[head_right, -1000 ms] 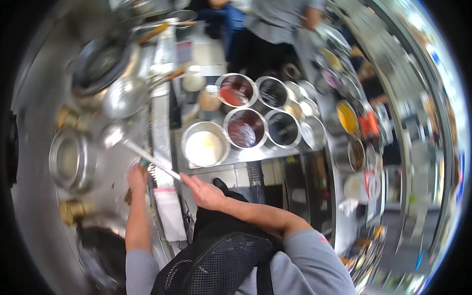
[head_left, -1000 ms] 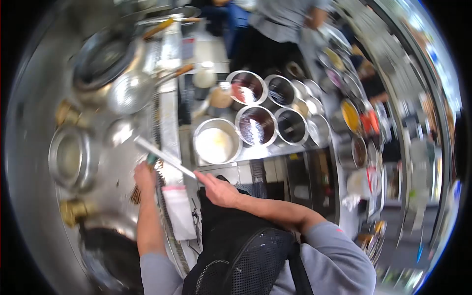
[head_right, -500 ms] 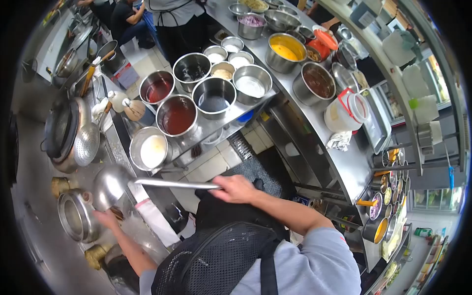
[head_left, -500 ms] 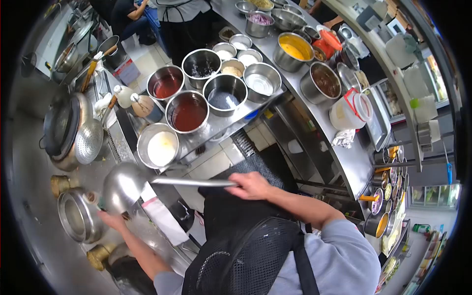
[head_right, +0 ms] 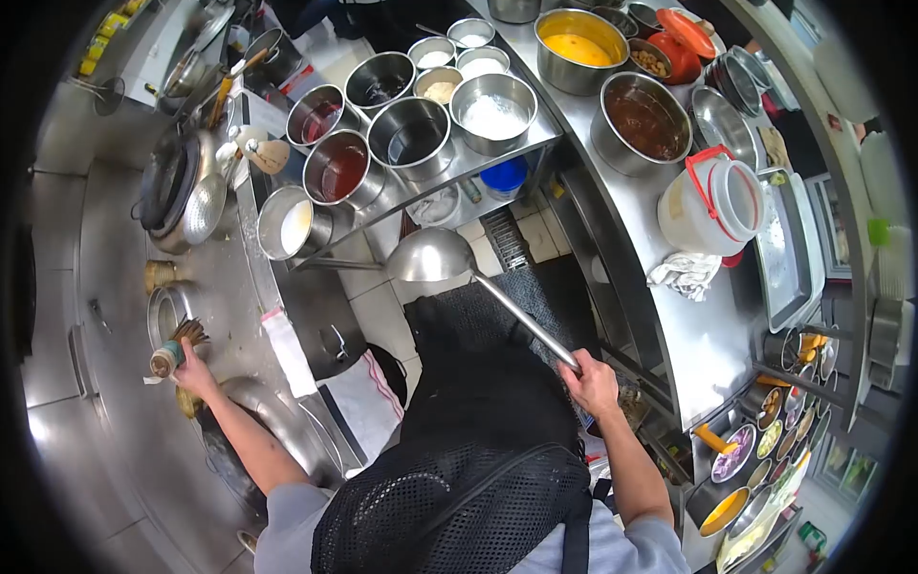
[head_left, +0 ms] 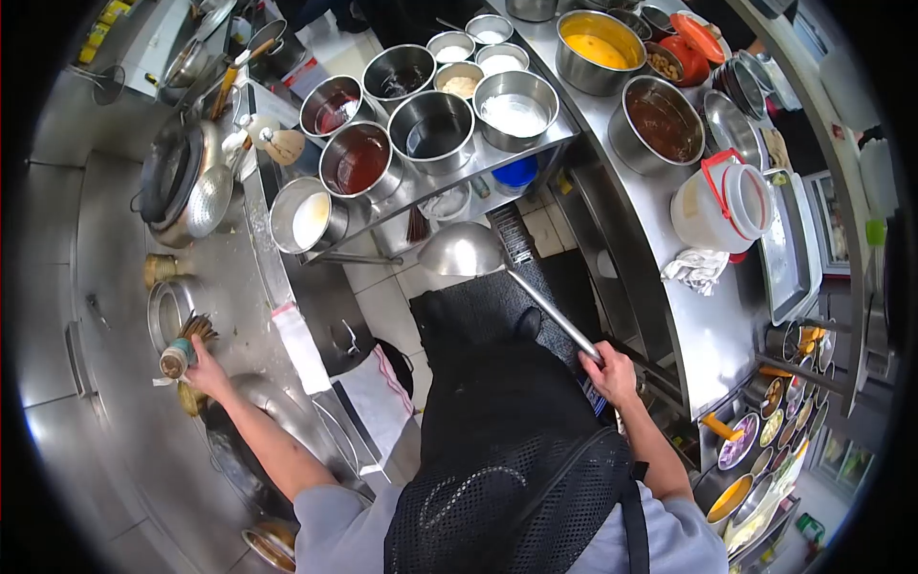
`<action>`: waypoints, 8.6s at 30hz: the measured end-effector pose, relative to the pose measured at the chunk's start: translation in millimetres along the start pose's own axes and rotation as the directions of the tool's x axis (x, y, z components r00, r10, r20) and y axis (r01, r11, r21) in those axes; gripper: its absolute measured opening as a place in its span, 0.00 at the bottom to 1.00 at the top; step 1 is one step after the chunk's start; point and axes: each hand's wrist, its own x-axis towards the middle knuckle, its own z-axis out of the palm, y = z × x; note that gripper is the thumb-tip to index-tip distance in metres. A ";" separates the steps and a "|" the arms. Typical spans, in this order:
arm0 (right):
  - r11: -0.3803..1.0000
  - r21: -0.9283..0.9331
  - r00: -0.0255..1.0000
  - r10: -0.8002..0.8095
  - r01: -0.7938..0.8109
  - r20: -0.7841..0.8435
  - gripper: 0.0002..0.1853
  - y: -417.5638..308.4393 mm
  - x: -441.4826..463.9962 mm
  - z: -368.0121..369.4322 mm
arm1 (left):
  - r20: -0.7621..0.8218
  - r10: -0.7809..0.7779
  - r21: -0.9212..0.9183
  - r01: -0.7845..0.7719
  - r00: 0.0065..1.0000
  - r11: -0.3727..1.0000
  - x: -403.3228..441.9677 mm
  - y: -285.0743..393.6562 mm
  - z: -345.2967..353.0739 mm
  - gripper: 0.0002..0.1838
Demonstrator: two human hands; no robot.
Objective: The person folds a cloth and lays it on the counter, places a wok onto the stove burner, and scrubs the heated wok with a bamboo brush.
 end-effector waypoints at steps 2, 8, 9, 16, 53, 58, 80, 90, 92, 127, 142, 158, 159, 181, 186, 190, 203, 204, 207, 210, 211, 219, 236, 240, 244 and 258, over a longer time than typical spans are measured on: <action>0.999 -0.009 0.998 0.048 -0.048 0.028 0.17 14.6 -3.1 -1.2 | 0.063 0.079 -0.099 -0.072 0.995 0.992 -20.8 27.9 -21.6 0.37; 0.987 -0.031 0.976 0.160 -0.157 0.147 0.21 57.0 -1.3 10.5 | 0.304 0.367 -0.574 -0.138 0.879 0.807 -106.1 111.5 -59.9 0.22; 0.984 -0.053 0.970 0.176 -0.169 0.166 0.21 61.4 -0.3 12.0 | 0.378 0.338 -0.570 -0.071 0.862 0.819 -122.6 113.9 -55.4 0.23; 0.976 -0.051 0.929 0.216 -0.211 0.299 0.18 54.1 7.4 26.8 | 0.765 0.168 -0.516 0.437 0.621 0.737 -233.0 86.5 31.6 0.27; 0.421 0.661 0.784 0.318 -0.621 0.533 0.15 195.8 206.5 300.7 | 0.478 0.830 -0.631 -0.545 0.288 0.552 -455.1 -12.5 679.7 0.22; 0.339 0.773 0.832 0.363 -0.536 0.418 0.14 188.4 182.5 311.2 | 0.497 0.847 -0.697 -0.495 0.187 0.518 -464.2 -18.5 708.2 0.22; 0.489 0.857 0.867 0.486 -0.162 -0.113 0.11 232.8 166.5 334.4 | 0.387 0.866 -0.919 0.058 0.316 0.389 -650.5 216.4 546.6 0.28; 0.576 0.809 0.765 0.570 -0.113 -0.299 0.11 222.8 150.6 333.7 | 0.746 0.657 -0.586 -0.363 0.109 0.725 -726.5 299.0 660.1 0.47; 0.605 0.786 0.723 0.600 -0.130 -0.343 0.11 223.4 159.8 323.9 | 0.733 0.665 -0.570 -0.404 0.143 0.715 -741.2 290.8 670.6 0.45; 0.742 0.669 0.763 0.406 0.045 -0.502 0.15 292.4 276.1 257.2 | 0.849 0.506 -0.410 0.798 0.156 0.441 -748.1 130.5 438.1 0.46; 0.954 0.285 0.859 0.066 0.095 -0.507 0.13 254.0 375.3 167.8 | 0.671 0.654 -0.660 0.684 0.350 0.311 -727.2 144.7 414.1 0.48; 0.831 0.547 0.991 -0.135 0.100 0.024 0.12 206.8 508.9 119.6 | 0.634 0.678 -0.693 0.662 0.372 0.285 -713.8 164.1 384.3 0.49; 0.829 0.549 0.990 -0.138 0.102 0.025 0.12 206.6 517.2 119.9 | 0.582 0.702 -0.751 0.603 0.410 0.269 -713.5 167.9 387.5 0.49; 0.662 0.748 0.965 -0.164 -0.045 0.203 0.19 180.9 588.8 110.5 | 0.646 0.686 -0.654 0.706 0.335 0.271 -682.2 180.9 358.9 0.50; 0.753 0.657 0.983 -0.111 -0.014 0.148 0.21 185.2 602.5 100.5 | 0.695 0.644 -0.608 0.740 0.320 0.287 -680.9 188.3 355.6 0.53; 0.849 0.528 0.996 -0.065 0.023 0.061 0.25 183.6 609.2 95.7 | 0.727 0.627 -0.551 0.783 0.281 0.288 -678.8 191.8 350.3 0.53; 0.932 -0.353 0.854 -0.247 0.080 -0.459 0.24 182.4 607.4 115.5 | 0.697 0.660 -0.570 0.776 0.283 0.270 -684.0 183.8 360.3 0.51; 0.929 -0.368 0.865 -0.222 0.047 -0.451 0.23 178.0 606.2 118.1 | 0.692 0.664 -0.577 0.770 0.283 0.273 -684.4 183.5 360.9 0.50; 0.922 -0.388 0.877 -0.191 0.006 -0.441 0.23 175.4 605.3 120.5 | 0.686 0.672 -0.581 0.766 0.279 0.275 -686.6 182.5 362.2 0.50; 0.918 -0.395 0.876 -0.186 -0.006 -0.445 0.22 173.0 605.8 119.6 | 0.696 0.668 -0.563 0.777 0.264 0.281 -688.0 182.6 362.4 0.50; 0.918 -0.397 0.875 -0.186 -0.007 -0.446 0.22 172.7 606.1 119.5 | 0.696 0.669 -0.562 0.777 0.261 0.282 -688.3 183.3 362.1 0.50; 0.907 -0.421 0.852 -0.243 0.028 -0.465 0.23 180.3 633.2 121.6 | 0.704 0.665 -0.548 0.786 0.249 0.286 -688.2 187.0 362.5 0.51; 0.888 -0.453 0.860 -0.165 -0.083 -0.482 0.37 189.0 591.1 102.6 | 0.700 0.666 -0.552 0.788 0.259 0.273 -689.8 183.0 374.0 0.52; 0.899 -0.434 0.780 -0.312 0.057 -0.543 0.35 216.0 568.4 101.4 | 0.706 0.660 -0.532 0.807 0.254 0.258 -684.9 186.2 372.1 0.52; 0.880 -0.475 0.735 -0.339 0.026 -0.588 0.31 218.9 558.3 111.2 | 0.700 0.665 -0.534 0.809 0.260 0.245 -686.7 186.2 377.5 0.51; 0.849 -0.033 0.735 -0.476 0.527 -0.483 0.11 95.9 400.1 245.0 | 0.632 0.772 -0.184 0.957 -0.058 0.223 -648.7 201.0 393.6 0.45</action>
